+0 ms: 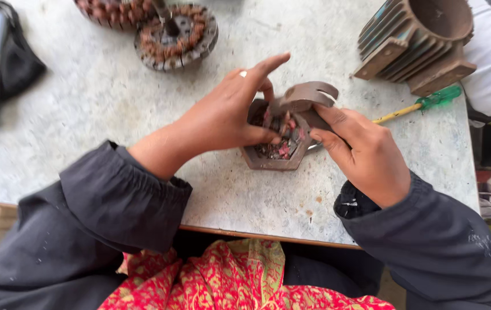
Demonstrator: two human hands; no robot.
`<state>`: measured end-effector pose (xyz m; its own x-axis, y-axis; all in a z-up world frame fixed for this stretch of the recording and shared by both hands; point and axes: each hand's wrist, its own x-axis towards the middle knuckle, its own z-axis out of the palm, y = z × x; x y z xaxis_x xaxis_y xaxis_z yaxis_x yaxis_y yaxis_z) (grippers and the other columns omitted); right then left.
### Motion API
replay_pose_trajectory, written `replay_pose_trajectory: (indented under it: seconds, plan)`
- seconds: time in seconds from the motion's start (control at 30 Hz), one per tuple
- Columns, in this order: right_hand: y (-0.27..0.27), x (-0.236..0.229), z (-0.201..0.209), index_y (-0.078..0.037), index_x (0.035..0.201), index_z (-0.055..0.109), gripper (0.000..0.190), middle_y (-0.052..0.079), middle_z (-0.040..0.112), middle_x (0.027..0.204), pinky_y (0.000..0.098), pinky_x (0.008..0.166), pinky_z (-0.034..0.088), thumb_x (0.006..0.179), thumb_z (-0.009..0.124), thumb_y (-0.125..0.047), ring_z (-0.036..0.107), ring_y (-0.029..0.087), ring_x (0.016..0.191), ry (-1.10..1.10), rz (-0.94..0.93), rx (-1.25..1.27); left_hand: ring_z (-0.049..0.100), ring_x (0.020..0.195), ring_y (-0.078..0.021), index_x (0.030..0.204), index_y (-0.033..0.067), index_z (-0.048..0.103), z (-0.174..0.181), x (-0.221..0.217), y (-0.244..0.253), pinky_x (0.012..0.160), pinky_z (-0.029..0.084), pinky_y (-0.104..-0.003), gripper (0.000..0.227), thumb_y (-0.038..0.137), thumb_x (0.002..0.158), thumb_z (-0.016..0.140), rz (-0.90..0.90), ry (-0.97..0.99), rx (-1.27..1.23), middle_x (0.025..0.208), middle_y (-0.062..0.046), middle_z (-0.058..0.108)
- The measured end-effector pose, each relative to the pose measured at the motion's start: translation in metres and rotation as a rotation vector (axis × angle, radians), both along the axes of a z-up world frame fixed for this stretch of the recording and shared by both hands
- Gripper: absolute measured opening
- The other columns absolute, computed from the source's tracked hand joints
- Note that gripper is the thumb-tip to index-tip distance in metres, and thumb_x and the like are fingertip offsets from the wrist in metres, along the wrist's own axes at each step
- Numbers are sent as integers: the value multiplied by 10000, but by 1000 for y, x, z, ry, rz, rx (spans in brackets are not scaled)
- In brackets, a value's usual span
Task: The person uses a hammer to crush a reddish material inside a hexagonal metal container. They repeatedly pick up the material, strike it, and separate fragments by hand, accumulating debris in the container.
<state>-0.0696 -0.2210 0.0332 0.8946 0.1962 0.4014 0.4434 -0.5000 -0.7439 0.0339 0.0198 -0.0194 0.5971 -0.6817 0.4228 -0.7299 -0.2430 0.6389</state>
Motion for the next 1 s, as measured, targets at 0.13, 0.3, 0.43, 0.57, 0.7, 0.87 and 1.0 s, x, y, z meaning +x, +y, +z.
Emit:
replay_pose_trajectory:
  seconds: [0.13, 0.3, 0.43, 0.57, 0.7, 0.87, 1.0]
  plan:
    - [-42, -11, -28, -23, 1263, 669, 234, 115, 686, 1053, 336, 735, 533, 1055, 708, -122, 646, 149, 836, -196, -151, -456, 553, 1298, -344, 1622, 140, 294, 8, -3, 3, 1116, 445, -467, 1025, 135, 758, 846, -119, -38, -27, 1355, -136, 651]
    - [-56, -19, -32, 19, 1442, 560, 380, 127, 696, 1090, 260, 836, 514, 1120, 680, -143, 623, 91, 927, -91, -159, -110, 593, 1225, -309, 1455, 177, 601, 12, 0, 7, 1080, 474, -433, 731, 65, 736, 679, -160, -61, 123, 1270, -109, 690]
    - [-51, -12, -32, -17, 1470, 565, 433, 114, 701, 1045, 281, 819, 507, 1076, 698, -139, 611, 111, 892, -120, -159, -196, 601, 1128, -311, 1302, 188, 710, 23, -4, 3, 991, 477, -430, 523, 223, 789, 807, -95, -78, 113, 1160, -111, 691]
    - [-49, -12, -34, -68, 1501, 539, 500, 98, 714, 991, 278, 757, 501, 1033, 698, -140, 603, 112, 807, -37, -133, -187, 644, 1006, -262, 1195, 205, 755, 25, -7, 1, 924, 488, -414, 483, 422, 777, 862, 10, -14, 209, 978, -80, 713]
    - [-40, -14, -29, -65, 1495, 527, 493, 110, 742, 1080, 281, 792, 528, 1029, 681, -114, 673, 119, 890, -14, -82, -191, 630, 980, -249, 1280, 183, 727, 22, 1, 6, 848, 503, -388, 464, 384, 870, 805, -62, 149, 127, 1009, -102, 681]
    - [-30, -22, -18, -36, 1424, 514, 440, 125, 716, 1138, 264, 854, 521, 1010, 662, -61, 671, 125, 962, -91, -33, -127, 660, 1047, -223, 1269, 187, 761, 8, 15, 8, 908, 532, -362, 294, 244, 991, 683, -225, 251, 15, 1093, -85, 704]
    - [-33, -31, -17, -28, 1411, 576, 382, 118, 721, 1105, 251, 846, 532, 1052, 697, -70, 678, 110, 931, -90, -83, -169, 674, 959, -212, 1219, 187, 777, 4, 13, 6, 841, 545, -353, 279, 235, 950, 720, -102, 330, 64, 996, -75, 720]
